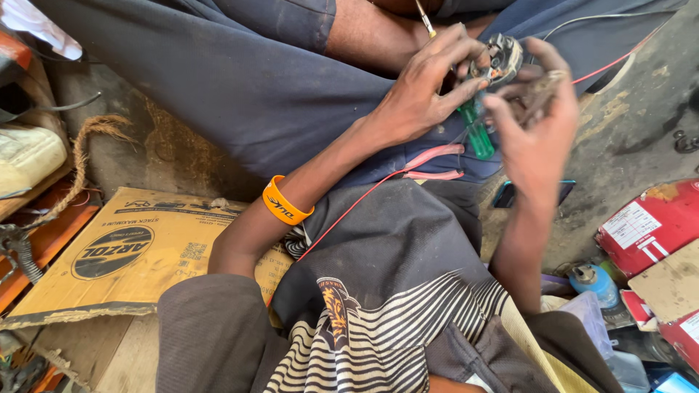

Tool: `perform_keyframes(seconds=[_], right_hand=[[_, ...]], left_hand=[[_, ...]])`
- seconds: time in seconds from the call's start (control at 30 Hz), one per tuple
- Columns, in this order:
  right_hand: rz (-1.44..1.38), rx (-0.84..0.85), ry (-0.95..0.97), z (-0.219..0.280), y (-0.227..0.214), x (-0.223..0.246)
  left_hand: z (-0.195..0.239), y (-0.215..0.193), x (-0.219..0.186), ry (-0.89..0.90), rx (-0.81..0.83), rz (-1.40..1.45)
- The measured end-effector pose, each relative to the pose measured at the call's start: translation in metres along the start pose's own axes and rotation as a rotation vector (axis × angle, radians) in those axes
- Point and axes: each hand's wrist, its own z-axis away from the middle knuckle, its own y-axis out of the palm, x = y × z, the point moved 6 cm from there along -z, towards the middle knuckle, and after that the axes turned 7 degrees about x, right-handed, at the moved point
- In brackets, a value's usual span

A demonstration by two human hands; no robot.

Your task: The person sits on the floor and repairs a small electrical motor component. They use a screwdriver to adjust internal parts, connect wires, and then insert the rotor into a red cylindrical housing.

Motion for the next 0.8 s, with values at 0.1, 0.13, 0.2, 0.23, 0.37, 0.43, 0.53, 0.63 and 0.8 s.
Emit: perform_keyframes(seconds=[0.1,0.13,0.2,0.23,0.37,0.43,0.53,0.63,0.8], right_hand=[[-0.24,0.012,0.001,0.011,-0.024,0.0],[-0.336,0.016,0.009,0.013,-0.03,-0.001],[-0.581,0.03,0.042,0.014,-0.035,-0.003],[-0.596,0.048,0.066,0.013,-0.035,-0.002],[-0.444,0.162,0.091,0.009,-0.024,0.015],[-0.133,0.174,0.027,0.009,-0.025,0.032],[0.369,0.108,-0.096,0.011,-0.032,0.059],[0.615,0.101,-0.191,0.009,-0.035,0.075],[0.844,0.229,-0.327,0.008,-0.024,0.077]], left_hand=[[-0.002,-0.002,0.001,0.051,-0.033,0.013],[-0.002,-0.005,0.001,0.077,-0.049,0.015],[0.0,-0.01,0.002,0.066,-0.043,0.012],[0.001,-0.012,0.002,0.06,-0.042,0.008],[0.002,-0.012,-0.001,0.106,-0.035,-0.018],[0.0,-0.004,0.0,0.143,0.04,-0.07],[0.001,0.009,0.0,0.262,0.139,-0.17],[-0.002,0.013,0.009,0.248,0.186,-0.172],[-0.004,0.012,0.01,0.261,0.237,-0.112]])
